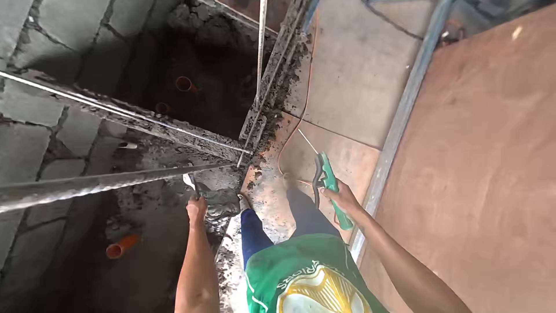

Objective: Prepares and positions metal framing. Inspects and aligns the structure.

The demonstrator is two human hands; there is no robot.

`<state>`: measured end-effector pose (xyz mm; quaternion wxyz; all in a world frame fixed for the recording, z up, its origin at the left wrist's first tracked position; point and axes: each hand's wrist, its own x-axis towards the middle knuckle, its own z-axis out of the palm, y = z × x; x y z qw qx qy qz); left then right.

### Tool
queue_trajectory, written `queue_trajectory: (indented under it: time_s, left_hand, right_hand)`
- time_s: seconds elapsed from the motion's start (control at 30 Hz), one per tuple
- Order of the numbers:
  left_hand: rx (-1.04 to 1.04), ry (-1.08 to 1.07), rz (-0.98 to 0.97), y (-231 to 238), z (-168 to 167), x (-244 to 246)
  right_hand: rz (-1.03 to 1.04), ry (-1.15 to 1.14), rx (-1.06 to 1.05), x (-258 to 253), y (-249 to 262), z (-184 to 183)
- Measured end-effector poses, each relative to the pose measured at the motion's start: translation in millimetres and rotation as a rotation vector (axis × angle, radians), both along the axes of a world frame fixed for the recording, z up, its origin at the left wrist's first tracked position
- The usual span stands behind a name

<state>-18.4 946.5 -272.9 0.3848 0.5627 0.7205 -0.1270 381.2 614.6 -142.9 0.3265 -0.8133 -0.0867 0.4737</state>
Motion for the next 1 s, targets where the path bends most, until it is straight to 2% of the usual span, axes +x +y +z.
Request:
queue_trajectory:
  time_s: [0.1, 0.23, 0.37, 0.43, 0.57, 0.67, 0.83, 1.0]
  left_hand:
    - [0.004, 0.021, -0.082, 25.6, -15.3, -11.6]
    - [0.034, -0.06, -0.104, 47.7, -33.8, -17.9]
    - [0.129, -0.266, -0.045, 34.4, -39.1, 4.7]
    - [0.204, -0.332, -0.091, 22.5, -36.3, 23.7]
    - [0.31, -0.336, -0.391, 3.3, -39.0, 56.0]
    - [0.344, -0.36, -0.522, 3.5, -46.9, 81.0]
    - [0.421, -0.375, -0.595, -1.3, -60.2, 101.2]
    - [0.461, -0.425, -0.611, -9.5, -62.0, 100.7]
  right_hand:
    - [-0.121, 0.024, 0.048, -51.9, 7.9, -9.5]
    - [-0.232, 0.069, 0.116, -108.2, 6.2, -24.1]
    - [-0.251, 0.092, 0.089, -143.1, -10.5, -37.4]
    - [-0.24, 0.09, 0.069, -150.3, -19.9, -45.0]
    - [-0.222, 0.11, 0.035, -151.3, -41.4, -69.8]
    - [-0.214, 0.13, 0.019, -149.5, -54.7, -90.0]
    - [-0.209, 0.174, 0.017, -151.3, -70.0, -110.8]
    - [-0.212, 0.208, 0.005, -161.0, -78.5, -119.5]
